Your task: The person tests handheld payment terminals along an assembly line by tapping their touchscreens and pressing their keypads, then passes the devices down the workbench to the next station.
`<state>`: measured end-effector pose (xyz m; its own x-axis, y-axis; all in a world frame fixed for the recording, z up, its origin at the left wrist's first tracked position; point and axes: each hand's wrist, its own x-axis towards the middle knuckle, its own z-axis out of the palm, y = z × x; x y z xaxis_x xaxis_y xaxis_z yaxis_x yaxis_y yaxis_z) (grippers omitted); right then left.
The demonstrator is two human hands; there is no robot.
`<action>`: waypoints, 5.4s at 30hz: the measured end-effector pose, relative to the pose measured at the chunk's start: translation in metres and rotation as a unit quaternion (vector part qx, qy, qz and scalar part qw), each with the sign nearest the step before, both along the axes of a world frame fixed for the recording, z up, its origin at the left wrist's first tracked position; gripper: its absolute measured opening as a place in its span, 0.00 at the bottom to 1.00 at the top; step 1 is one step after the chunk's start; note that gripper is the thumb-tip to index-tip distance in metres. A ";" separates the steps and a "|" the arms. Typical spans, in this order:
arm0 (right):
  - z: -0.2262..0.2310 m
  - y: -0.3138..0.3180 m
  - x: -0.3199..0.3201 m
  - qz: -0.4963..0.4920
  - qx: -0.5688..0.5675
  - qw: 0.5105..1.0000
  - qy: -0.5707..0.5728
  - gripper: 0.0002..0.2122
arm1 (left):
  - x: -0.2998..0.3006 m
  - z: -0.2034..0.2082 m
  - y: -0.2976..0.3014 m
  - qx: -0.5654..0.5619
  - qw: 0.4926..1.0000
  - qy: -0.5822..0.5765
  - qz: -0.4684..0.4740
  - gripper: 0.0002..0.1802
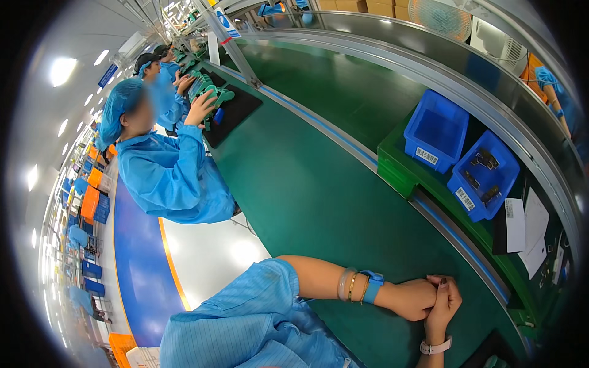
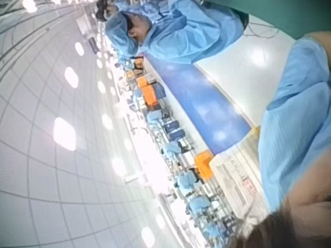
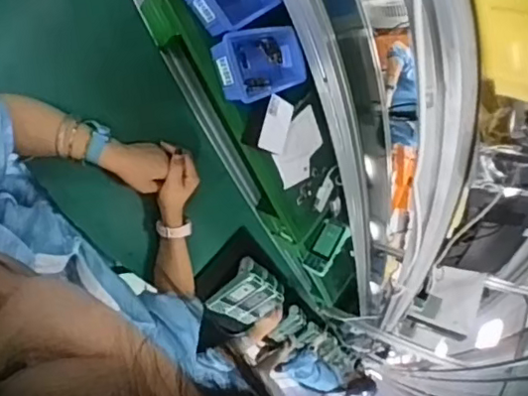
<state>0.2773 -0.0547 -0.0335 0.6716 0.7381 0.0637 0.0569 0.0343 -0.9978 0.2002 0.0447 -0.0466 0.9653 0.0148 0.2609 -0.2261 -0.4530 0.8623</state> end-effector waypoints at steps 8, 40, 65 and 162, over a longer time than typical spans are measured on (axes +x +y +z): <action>-0.007 0.002 -0.009 0.002 0.026 0.999 0.021 0.12 | -0.009 -0.002 0.005 0.035 0.999 -0.025 -0.003 0.09; -0.024 0.021 0.006 0.030 0.015 0.988 -0.148 0.15 | -0.023 -0.002 0.030 0.066 0.997 0.036 0.030 0.05; -0.044 0.006 -0.017 -0.096 0.002 0.921 -0.377 0.10 | -0.203 -0.005 0.150 -0.675 0.737 0.014 0.019 0.10; -0.009 -0.052 -0.181 -0.120 -0.243 0.804 -0.530 0.20 | -0.358 0.049 0.257 0.652 0.621 0.289 0.325 0.19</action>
<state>0.0967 -0.1071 -0.0424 0.5575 0.7056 0.4374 0.8300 -0.4837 -0.2776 -0.1578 0.3015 0.0025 0.8039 0.5904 0.0721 0.5466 -0.6856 -0.4808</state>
